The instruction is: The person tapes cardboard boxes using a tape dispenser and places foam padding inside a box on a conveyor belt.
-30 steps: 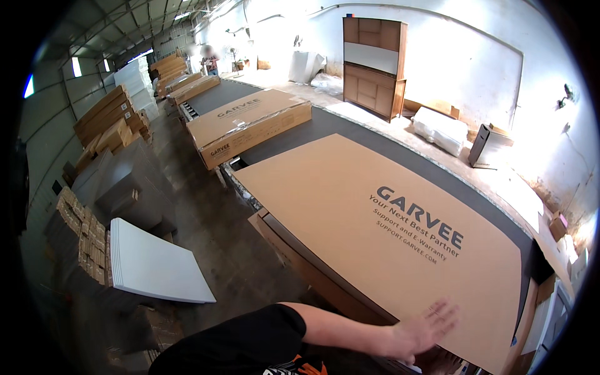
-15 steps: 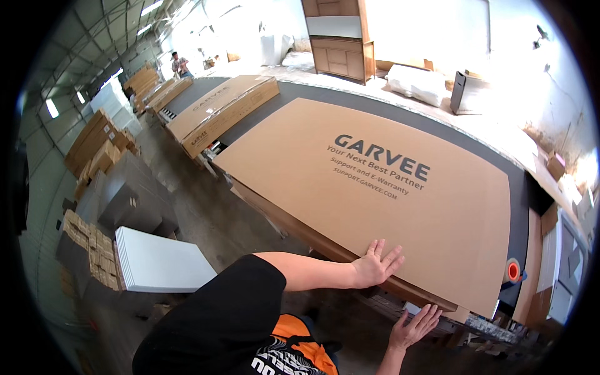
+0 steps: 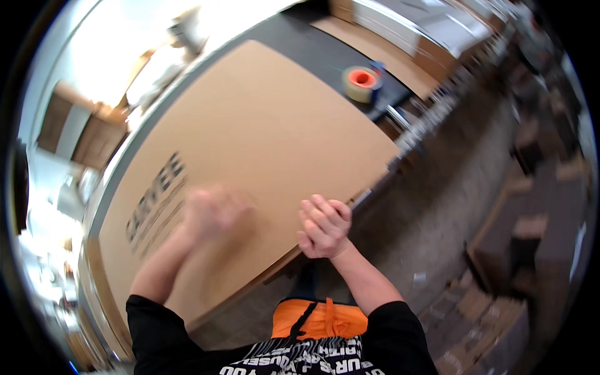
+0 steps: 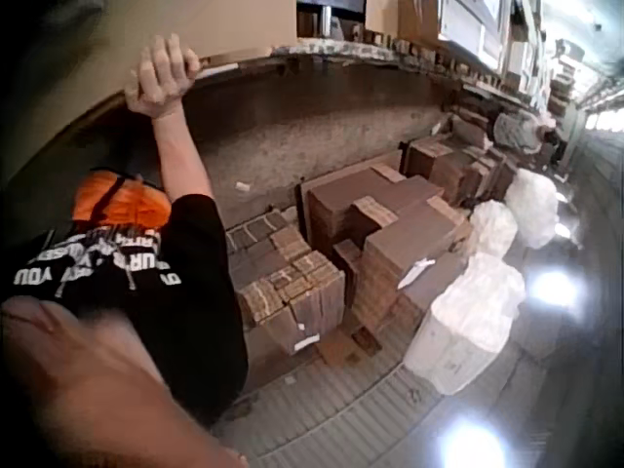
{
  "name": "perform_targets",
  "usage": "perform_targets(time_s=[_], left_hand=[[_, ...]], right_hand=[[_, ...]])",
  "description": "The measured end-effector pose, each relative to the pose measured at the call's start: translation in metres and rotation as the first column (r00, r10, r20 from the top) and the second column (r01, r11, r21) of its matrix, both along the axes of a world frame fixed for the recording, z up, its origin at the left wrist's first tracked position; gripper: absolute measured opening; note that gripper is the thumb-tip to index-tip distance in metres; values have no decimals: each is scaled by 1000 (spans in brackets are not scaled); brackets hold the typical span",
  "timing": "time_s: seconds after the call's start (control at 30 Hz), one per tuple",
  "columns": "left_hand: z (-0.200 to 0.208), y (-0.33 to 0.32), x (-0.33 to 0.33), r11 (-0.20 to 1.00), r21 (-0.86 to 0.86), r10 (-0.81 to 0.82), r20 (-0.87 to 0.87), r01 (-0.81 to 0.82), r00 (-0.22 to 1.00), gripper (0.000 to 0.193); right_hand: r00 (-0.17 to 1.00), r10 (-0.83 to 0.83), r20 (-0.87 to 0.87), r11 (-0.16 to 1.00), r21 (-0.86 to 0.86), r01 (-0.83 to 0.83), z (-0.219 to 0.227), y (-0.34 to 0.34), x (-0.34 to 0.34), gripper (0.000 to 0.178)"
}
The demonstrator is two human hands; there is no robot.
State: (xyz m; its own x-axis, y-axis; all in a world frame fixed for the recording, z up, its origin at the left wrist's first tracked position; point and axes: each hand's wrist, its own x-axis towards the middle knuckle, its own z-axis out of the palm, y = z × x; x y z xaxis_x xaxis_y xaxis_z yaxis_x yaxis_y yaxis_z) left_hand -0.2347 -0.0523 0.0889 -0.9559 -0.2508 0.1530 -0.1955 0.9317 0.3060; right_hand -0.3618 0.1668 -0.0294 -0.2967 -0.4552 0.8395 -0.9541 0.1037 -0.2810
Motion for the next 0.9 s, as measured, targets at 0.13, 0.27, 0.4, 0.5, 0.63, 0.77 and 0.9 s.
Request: perform_targets(time_s=[0.13, 0.27, 0.4, 0.5, 0.63, 0.77, 0.9], left_hand=[[-76, -232, -74, 914, -192, 341, -114, -358, 933, 63], [-84, -345, -139, 806, -219, 579, 108, -549, 808, 73], [-89, -442, -138, 799, 263, 494, 224, -540, 840, 78], [-87, -447, -142, 808, 243, 459, 314, -537, 831, 78], [-68, -458, -121, 816, 111, 479, 421, -568, 770, 77], [-82, -366, -142, 702, -235, 712, 243, -672, 659, 75], [-93, -351, -58, 766, -590, 204, -154, -256, 967, 45]], right_hand=[[997, -62, 53, 998, 19, 62, 9, 2, 18, 27], [993, -67, 98, 998, 10, 66, 8, 6, 26, 24], [995, -64, 74, 998, -8, 64, 8, 0, 35, 16], [999, -51, 10, 995, -81, 51, 2, -7, 36, 22], [999, -17, -34, 996, -83, 14, -9, -7, 39, 24], [997, -54, -46, 998, -34, 53, -8, 4, 42, 21], [998, 57, -6, 996, -73, -57, 2, -5, 52, 17]])
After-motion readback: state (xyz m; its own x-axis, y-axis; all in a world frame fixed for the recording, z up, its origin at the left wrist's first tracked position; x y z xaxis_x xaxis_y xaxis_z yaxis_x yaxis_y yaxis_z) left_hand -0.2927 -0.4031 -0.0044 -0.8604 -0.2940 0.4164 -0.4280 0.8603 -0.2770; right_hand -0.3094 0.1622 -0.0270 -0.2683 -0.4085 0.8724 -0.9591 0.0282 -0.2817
